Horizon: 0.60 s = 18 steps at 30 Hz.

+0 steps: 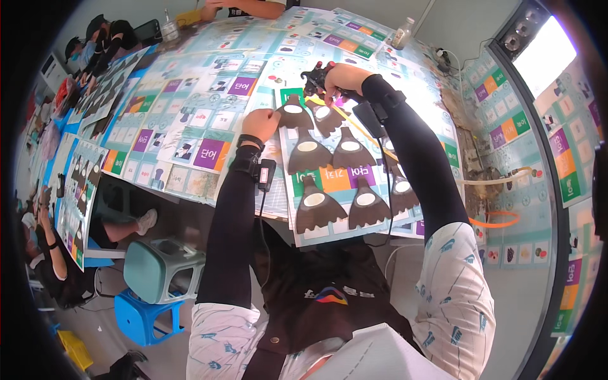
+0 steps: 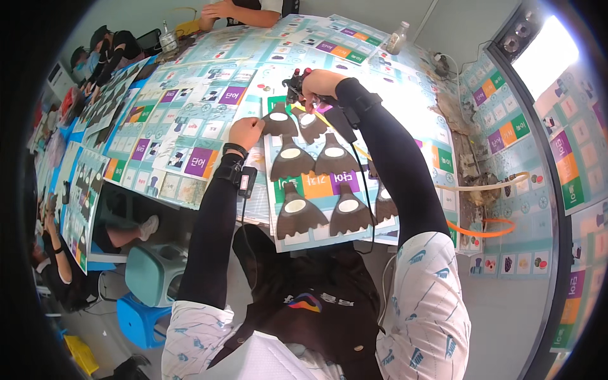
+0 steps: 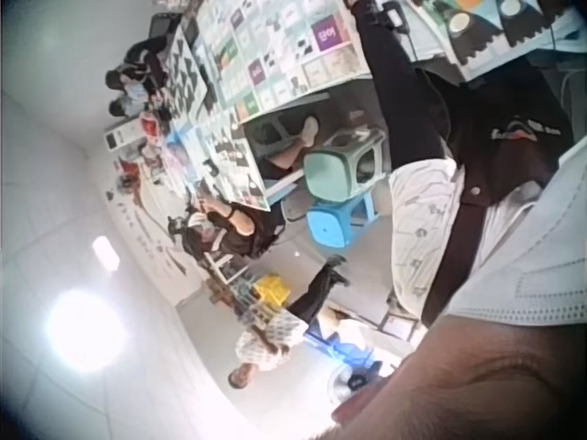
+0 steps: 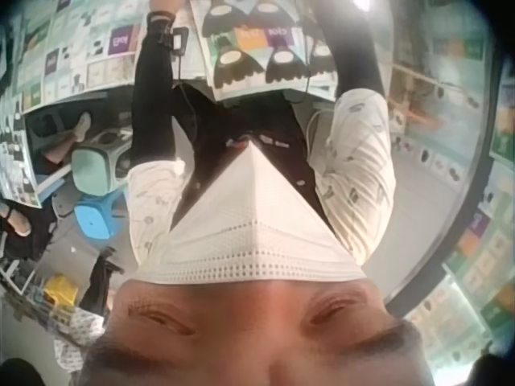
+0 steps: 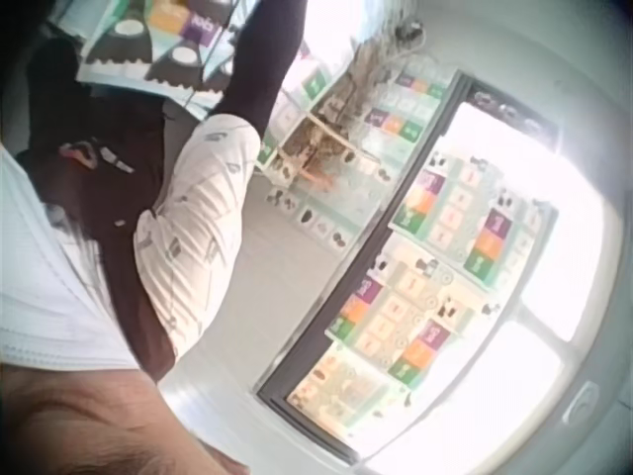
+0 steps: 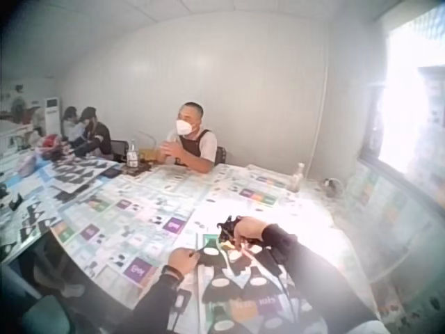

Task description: Applying glue to black fabric shoe components using a hot glue gun.

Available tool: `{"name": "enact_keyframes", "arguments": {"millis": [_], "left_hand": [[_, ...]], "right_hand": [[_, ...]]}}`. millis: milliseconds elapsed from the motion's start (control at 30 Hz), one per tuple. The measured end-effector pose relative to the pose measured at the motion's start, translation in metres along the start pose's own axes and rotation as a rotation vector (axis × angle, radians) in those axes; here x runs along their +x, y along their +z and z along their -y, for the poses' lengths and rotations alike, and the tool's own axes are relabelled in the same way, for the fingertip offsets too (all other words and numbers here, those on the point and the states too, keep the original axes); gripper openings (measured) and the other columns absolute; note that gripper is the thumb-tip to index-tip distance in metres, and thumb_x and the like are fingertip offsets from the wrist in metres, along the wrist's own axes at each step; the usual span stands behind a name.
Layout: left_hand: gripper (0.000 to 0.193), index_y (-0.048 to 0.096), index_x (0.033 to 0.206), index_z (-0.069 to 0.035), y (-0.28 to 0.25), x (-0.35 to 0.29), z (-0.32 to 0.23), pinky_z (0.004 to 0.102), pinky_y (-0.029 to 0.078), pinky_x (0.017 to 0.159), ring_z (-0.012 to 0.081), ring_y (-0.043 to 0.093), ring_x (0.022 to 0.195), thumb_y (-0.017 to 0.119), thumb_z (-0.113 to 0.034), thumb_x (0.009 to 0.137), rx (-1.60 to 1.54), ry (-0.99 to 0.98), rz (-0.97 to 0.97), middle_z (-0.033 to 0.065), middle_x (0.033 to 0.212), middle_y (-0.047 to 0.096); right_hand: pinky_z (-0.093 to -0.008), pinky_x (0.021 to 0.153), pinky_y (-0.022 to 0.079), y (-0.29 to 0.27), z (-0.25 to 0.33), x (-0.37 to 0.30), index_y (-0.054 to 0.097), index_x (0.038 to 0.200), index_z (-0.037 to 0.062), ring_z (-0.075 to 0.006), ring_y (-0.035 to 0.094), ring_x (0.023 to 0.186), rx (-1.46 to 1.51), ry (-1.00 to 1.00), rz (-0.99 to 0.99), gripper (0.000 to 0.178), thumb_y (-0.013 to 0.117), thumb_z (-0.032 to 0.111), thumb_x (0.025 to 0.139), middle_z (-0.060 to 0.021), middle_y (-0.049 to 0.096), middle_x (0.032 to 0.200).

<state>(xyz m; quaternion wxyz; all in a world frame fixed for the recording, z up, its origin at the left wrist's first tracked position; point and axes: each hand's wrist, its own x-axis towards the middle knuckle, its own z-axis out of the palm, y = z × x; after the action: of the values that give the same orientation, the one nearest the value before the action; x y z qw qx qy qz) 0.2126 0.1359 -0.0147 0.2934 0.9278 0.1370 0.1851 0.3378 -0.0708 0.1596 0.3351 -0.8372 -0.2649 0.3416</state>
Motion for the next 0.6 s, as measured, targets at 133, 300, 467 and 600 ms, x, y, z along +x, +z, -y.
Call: {"name": "enact_keyframes", "arguments": {"millis": [133,300,467,600], "left_hand": [[0.038,0.072,0.075,-0.006,0.001,-0.006,0.000,0.0459,0.051,0.068,0.0384,0.065,0.073,0.053,-0.038,0.083,0.019,-0.057,-0.042,0.0181,0.074,0.066],[0.035,0.074,0.075,-0.009,0.005,-0.004,-0.004,0.0449,0.053,0.068,0.0372,0.066,0.074,0.055,-0.038,0.080,0.128,-0.017,-0.048,0.0172,0.075,0.067],[0.033,0.076,0.076,-0.012,0.002,-0.004,-0.003,0.0442,0.053,0.069,0.0363,0.066,0.075,0.056,-0.038,0.079,0.142,-0.025,-0.008,0.0164,0.076,0.068],[0.032,0.076,0.077,-0.013,0.002,-0.003,-0.003,0.0441,0.053,0.069,0.0362,0.066,0.075,0.057,-0.038,0.079,0.171,-0.033,0.003,0.0163,0.077,0.068]], "right_hand": [[-0.0295,0.049,0.045,0.023,0.020,0.017,0.068,0.078,-0.0043,-0.0176,0.060,0.057,-0.153,-0.044,-0.031,0.018,0.062,0.003,0.062,-0.0090,0.065,0.069],[-0.0299,0.045,0.042,0.028,0.017,0.045,0.065,0.075,-0.0013,-0.0185,0.059,0.053,-0.140,0.031,0.010,0.015,0.063,0.001,0.060,-0.0106,0.064,0.068],[-0.0310,0.046,0.042,0.034,0.015,0.055,0.063,0.070,-0.0017,-0.0201,0.059,0.052,-0.144,0.046,0.024,0.008,0.060,0.003,0.063,-0.0124,0.063,0.065],[-0.0294,0.041,0.036,0.038,0.020,0.051,0.062,0.071,-0.0011,-0.0167,0.052,0.045,-0.126,0.071,0.026,0.009,0.059,0.003,0.063,-0.0118,0.062,0.062]]}}
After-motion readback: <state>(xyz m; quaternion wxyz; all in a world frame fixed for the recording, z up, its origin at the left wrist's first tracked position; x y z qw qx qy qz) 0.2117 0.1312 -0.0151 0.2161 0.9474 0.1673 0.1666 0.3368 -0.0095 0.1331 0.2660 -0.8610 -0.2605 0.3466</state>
